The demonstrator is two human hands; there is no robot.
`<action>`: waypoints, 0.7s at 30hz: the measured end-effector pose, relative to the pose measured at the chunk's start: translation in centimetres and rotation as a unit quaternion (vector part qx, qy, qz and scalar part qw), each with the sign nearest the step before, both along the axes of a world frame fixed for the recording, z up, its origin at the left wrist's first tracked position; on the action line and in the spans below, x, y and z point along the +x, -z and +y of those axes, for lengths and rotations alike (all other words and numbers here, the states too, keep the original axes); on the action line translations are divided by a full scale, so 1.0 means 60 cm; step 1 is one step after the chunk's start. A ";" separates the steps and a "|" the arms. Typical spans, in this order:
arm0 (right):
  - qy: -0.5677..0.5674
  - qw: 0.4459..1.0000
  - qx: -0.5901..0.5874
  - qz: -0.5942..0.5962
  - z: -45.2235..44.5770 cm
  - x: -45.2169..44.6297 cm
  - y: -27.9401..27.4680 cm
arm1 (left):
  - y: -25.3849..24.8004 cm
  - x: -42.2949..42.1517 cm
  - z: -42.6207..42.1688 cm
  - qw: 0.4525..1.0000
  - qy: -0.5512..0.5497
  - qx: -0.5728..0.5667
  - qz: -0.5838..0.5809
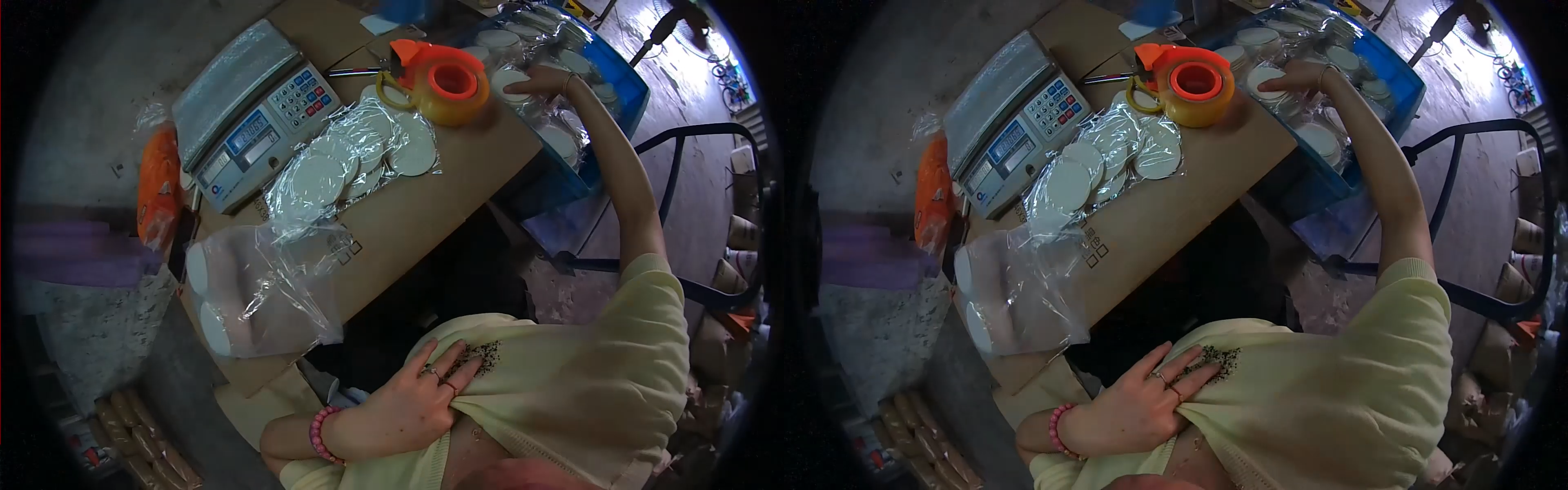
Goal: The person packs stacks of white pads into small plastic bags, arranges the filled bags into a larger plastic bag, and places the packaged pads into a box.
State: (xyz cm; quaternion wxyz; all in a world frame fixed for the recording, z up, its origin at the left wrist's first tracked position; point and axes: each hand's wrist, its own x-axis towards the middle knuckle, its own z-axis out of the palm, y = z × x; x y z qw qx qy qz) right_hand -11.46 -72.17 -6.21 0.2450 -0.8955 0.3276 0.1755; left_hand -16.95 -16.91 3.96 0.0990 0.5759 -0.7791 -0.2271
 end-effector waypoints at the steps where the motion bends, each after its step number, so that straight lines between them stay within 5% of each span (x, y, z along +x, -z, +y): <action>1: -0.005 1.000 0.006 0.018 0.000 0.001 -0.002 | -0.005 -0.001 -0.002 1.000 -0.001 -0.002 0.001; 11: -0.033 0.998 0.038 -0.038 -0.025 -0.009 0.055 | 0.009 -0.008 0.014 0.998 -0.018 -0.056 -0.001; 13: -0.005 0.984 -0.085 -0.159 -0.015 -0.018 0.077 | 0.007 -0.001 0.015 0.998 0.004 -0.056 -0.003; 15: -0.031 0.986 -0.032 -0.158 0.005 -0.028 0.042 | 0.001 0.003 0.013 0.998 -0.003 -0.057 -0.010; 21: -0.003 0.981 -0.136 -0.141 0.009 -0.030 0.058 | 0.000 0.004 0.000 0.994 -0.032 -0.094 0.039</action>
